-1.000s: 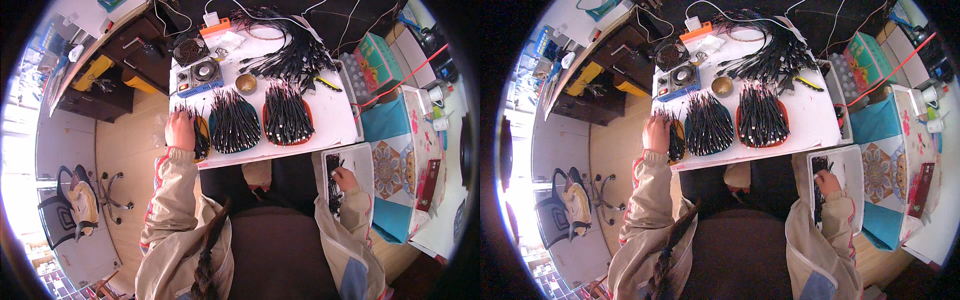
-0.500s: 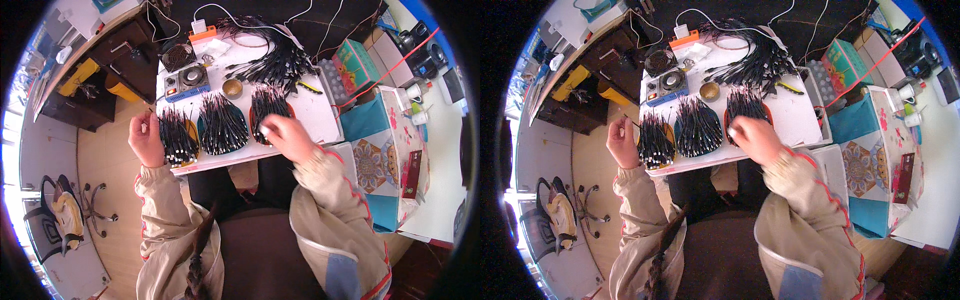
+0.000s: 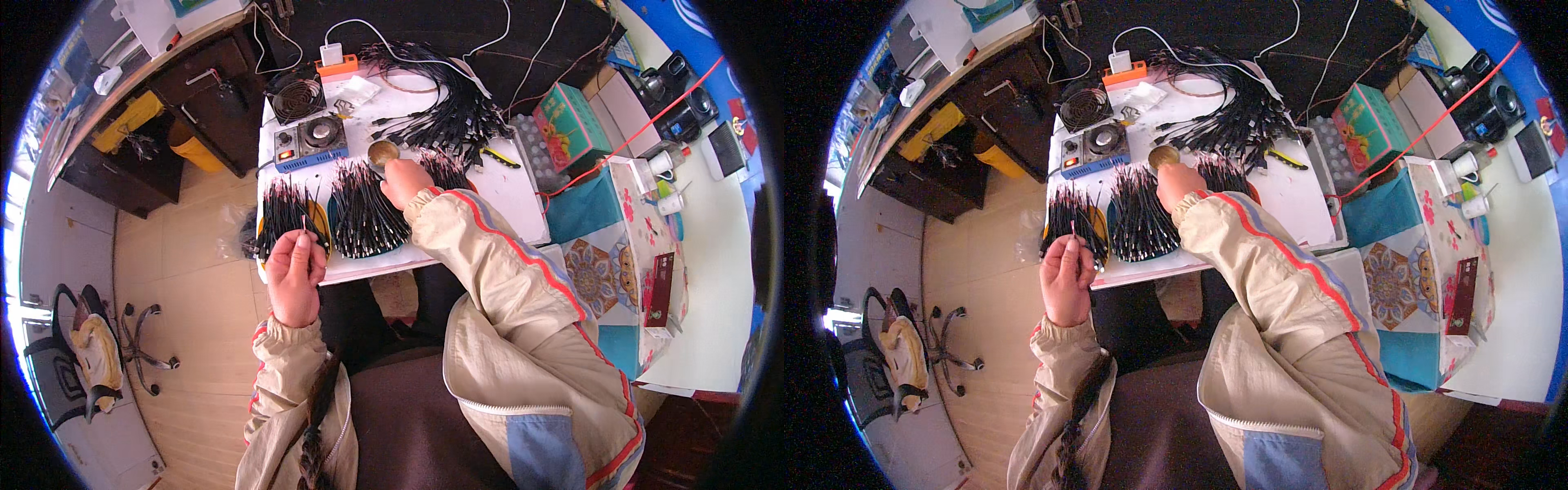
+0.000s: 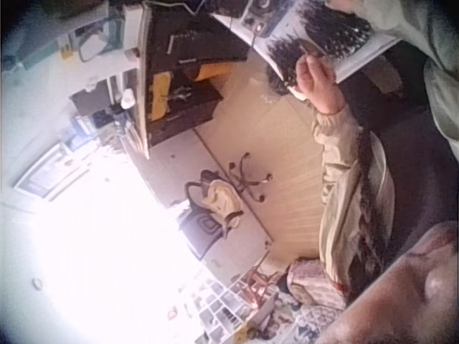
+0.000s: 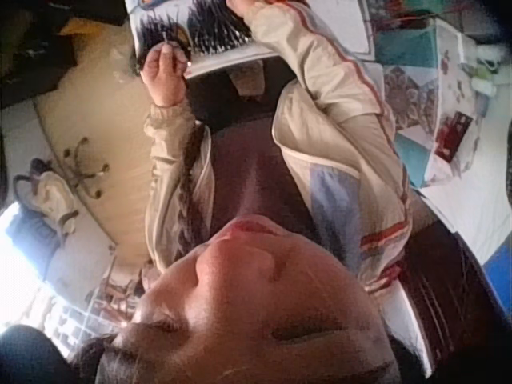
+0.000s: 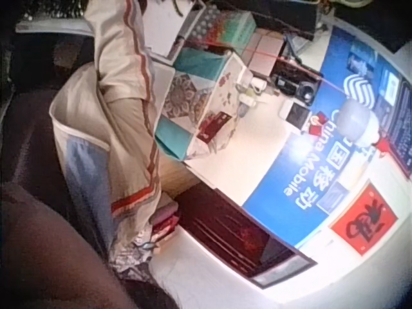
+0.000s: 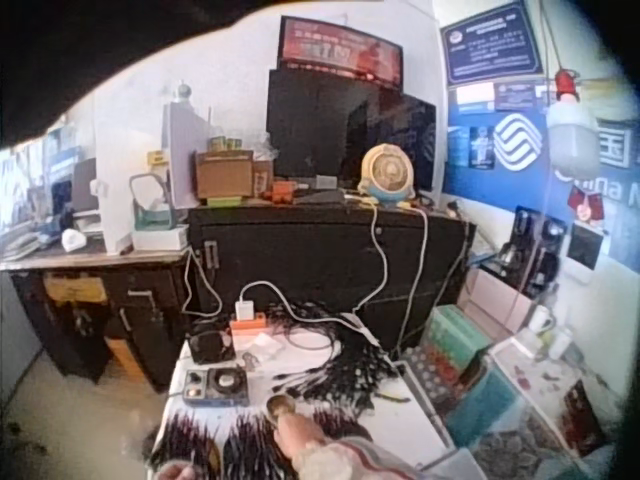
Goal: The person repeatedly picks small black electronic components from trays on the table, attaches a white connector to each one, and places the finished units into a white bin. The process is repeated continuously throughout the clip.
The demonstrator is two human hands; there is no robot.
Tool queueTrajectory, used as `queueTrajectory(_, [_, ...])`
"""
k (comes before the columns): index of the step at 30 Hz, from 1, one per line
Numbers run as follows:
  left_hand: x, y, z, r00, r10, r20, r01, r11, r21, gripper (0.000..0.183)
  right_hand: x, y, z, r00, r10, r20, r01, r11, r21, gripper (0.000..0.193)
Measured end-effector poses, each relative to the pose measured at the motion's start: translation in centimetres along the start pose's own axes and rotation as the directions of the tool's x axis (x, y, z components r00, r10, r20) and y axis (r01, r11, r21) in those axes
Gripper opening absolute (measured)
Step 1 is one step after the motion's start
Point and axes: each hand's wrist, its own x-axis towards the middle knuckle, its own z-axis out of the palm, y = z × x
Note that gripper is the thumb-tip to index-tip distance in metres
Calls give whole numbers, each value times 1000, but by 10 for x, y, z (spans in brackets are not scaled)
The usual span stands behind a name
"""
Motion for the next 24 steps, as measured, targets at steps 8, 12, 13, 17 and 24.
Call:
queueTrajectory(8, [-3,-9,13,999,-30,15,31,997,-72,15,-13,-3,-38,988,65,142,-67,998,9,29])
queueTrajectory(12, [-3,-14,22,999,-11,34,13,998,-63,15,-37,-1,-56,997,54,58,-56,998,35,29])
queueTrajectory(13, [-4,-14,25,999,2,37,1,998,-64,15,-45,-3,-60,998,63,17,-63,997,43,28])
queueTrajectory(17, [-6,-16,43,999,-36,-20,34,997,-68,15,-102,-19,-72,997,-43,-67,75,803,591,18])
queueTrajectory(24, [-18,-14,79,1000,27,8,-24,963,-270,14,-164,-47,-67,997,-80,8,30,466,885,16])
